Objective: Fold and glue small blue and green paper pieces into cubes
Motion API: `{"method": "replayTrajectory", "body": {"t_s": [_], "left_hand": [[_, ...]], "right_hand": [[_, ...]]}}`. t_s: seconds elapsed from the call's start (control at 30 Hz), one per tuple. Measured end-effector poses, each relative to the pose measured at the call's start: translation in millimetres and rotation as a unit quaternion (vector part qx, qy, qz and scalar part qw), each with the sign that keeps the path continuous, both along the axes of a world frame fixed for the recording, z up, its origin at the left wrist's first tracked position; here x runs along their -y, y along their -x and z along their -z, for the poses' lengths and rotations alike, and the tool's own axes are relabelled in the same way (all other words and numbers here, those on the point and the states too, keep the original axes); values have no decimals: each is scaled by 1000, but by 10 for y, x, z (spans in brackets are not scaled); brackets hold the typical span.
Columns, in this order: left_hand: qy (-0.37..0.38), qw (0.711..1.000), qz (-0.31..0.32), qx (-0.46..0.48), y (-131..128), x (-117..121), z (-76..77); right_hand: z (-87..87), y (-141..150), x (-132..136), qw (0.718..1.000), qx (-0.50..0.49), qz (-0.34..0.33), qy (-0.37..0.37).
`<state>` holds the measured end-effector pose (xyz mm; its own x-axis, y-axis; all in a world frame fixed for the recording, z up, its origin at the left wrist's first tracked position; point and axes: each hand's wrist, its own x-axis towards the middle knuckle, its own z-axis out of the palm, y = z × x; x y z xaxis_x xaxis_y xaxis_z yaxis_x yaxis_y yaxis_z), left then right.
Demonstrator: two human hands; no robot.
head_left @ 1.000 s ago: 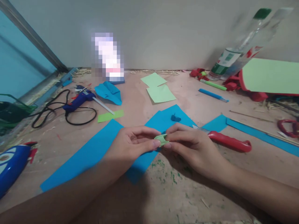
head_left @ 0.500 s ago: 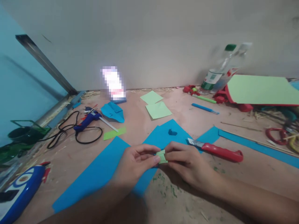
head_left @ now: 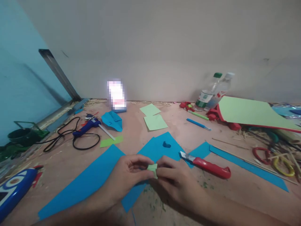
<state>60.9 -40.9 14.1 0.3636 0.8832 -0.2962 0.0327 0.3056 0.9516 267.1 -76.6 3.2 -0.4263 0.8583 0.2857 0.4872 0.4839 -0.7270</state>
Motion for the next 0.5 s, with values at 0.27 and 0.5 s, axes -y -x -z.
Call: {"method": "replayTrajectory", "body": {"t_s": [0.27, 0.5], "left_hand": [[-49, 999, -13, 4, 9, 53, 28], [-57, 998, -23, 8, -10, 92, 17]], "right_hand": [[-4, 16, -25, 999, -44, -12, -2], [28, 22, -28, 998, -49, -14, -20]]}}
